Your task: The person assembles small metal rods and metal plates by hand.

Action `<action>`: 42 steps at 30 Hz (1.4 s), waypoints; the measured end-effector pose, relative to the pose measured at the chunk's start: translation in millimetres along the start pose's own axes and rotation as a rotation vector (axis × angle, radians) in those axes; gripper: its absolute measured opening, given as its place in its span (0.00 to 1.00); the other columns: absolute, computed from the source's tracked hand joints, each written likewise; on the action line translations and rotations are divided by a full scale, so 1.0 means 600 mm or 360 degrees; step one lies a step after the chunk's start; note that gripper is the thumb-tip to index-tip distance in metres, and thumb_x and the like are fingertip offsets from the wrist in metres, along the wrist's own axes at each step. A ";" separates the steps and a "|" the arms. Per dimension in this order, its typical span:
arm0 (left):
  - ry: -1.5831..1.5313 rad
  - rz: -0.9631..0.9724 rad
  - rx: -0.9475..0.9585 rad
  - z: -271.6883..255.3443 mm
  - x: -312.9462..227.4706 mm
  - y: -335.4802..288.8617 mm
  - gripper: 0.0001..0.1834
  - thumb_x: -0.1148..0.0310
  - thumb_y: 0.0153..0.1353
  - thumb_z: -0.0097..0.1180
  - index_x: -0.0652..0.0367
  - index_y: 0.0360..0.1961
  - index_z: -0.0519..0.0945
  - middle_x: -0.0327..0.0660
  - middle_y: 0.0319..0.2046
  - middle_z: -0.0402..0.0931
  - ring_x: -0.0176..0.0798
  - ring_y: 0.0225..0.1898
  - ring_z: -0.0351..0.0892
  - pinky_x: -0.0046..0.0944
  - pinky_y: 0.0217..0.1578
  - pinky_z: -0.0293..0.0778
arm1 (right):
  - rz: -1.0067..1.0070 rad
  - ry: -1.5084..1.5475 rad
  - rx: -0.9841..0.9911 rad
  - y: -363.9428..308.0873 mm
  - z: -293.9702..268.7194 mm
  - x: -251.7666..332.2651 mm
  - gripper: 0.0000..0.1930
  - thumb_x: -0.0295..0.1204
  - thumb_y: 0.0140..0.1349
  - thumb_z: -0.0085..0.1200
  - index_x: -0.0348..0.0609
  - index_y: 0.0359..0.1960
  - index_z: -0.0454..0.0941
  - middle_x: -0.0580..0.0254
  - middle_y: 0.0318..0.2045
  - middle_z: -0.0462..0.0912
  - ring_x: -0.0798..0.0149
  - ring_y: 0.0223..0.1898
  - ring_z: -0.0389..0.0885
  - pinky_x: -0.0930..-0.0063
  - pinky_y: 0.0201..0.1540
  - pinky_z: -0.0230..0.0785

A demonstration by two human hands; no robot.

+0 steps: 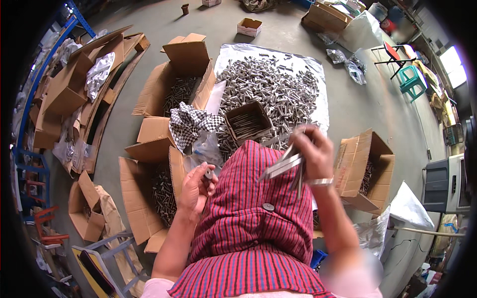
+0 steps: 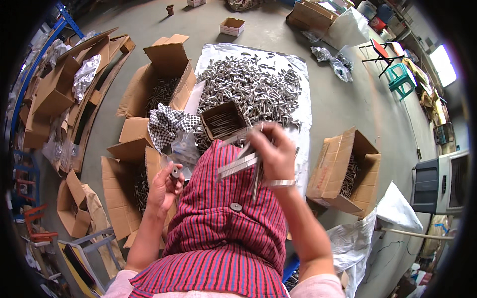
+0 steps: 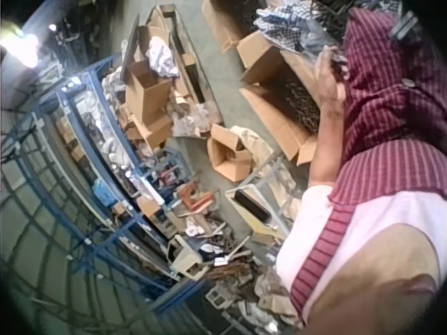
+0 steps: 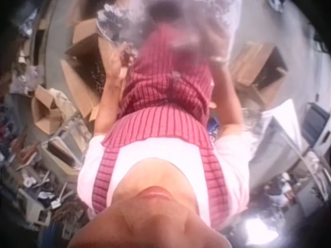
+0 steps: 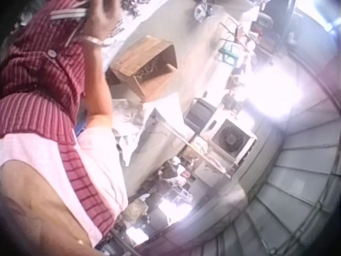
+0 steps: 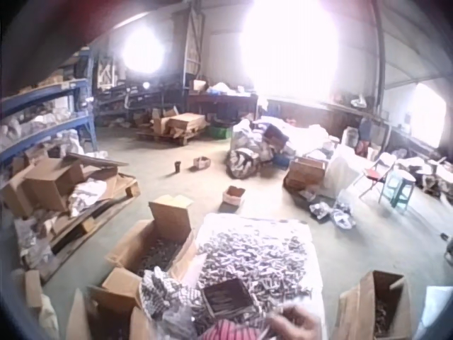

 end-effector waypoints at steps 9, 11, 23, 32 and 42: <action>0.0047 0.0061 0.0250 0.086 0.097 -0.232 0.14 0.60 0.61 0.51 0.62 0.35 0.75 0.40 0.21 0.75 0.28 0.17 0.70 0.26 0.15 0.64 | 0.0133 0.0133 -0.0341 -0.404 -0.077 -0.037 0.04 0.23 0.58 0.53 0.37 0.34 0.73 0.69 0.23 0.75 0.79 0.23 0.71 0.86 0.26 0.64; 0.0064 0.0070 0.0293 0.108 0.115 -0.276 0.14 0.59 0.61 0.52 0.62 0.35 0.75 0.41 0.21 0.76 0.29 0.17 0.71 0.26 0.15 0.64 | -0.0031 -0.0096 -0.0290 -0.449 -0.103 -0.004 0.05 0.23 0.58 0.54 0.37 0.34 0.73 0.70 0.22 0.74 0.79 0.22 0.69 0.85 0.25 0.63; 0.0140 0.0069 0.0366 0.155 0.141 -0.385 0.20 0.52 0.60 0.50 0.61 0.34 0.76 0.40 0.20 0.75 0.27 0.15 0.69 0.24 0.15 0.63 | -0.0706 -0.0931 0.0073 -0.559 -0.162 0.115 0.10 0.17 0.45 0.59 0.38 0.31 0.76 0.60 0.33 0.81 0.62 0.38 0.77 0.72 0.41 0.69; 0.0106 -0.0012 0.0631 0.224 0.117 -0.434 0.28 0.44 0.60 0.43 0.62 0.33 0.77 0.37 0.16 0.72 0.26 0.12 0.65 0.24 0.11 0.57 | -0.0527 0.0069 -0.0109 -0.541 -0.131 0.203 0.07 0.15 0.57 0.51 0.33 0.37 0.69 0.57 0.29 0.78 0.68 0.33 0.80 0.80 0.36 0.72; 0.0164 -0.0057 0.0629 0.253 0.117 -0.434 0.26 0.46 0.60 0.46 0.63 0.35 0.76 0.37 0.17 0.73 0.27 0.15 0.71 0.22 0.13 0.62 | -0.0543 0.0028 -0.0075 -0.511 -0.127 0.214 0.07 0.14 0.56 0.51 0.34 0.36 0.69 0.54 0.31 0.79 0.65 0.35 0.80 0.76 0.40 0.72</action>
Point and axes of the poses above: each hand's wrist, its own y-axis towards the middle knuckle, its own z-axis out of the palm, x = y × z, the point moved 5 cm from there along y, towards the middle knuckle
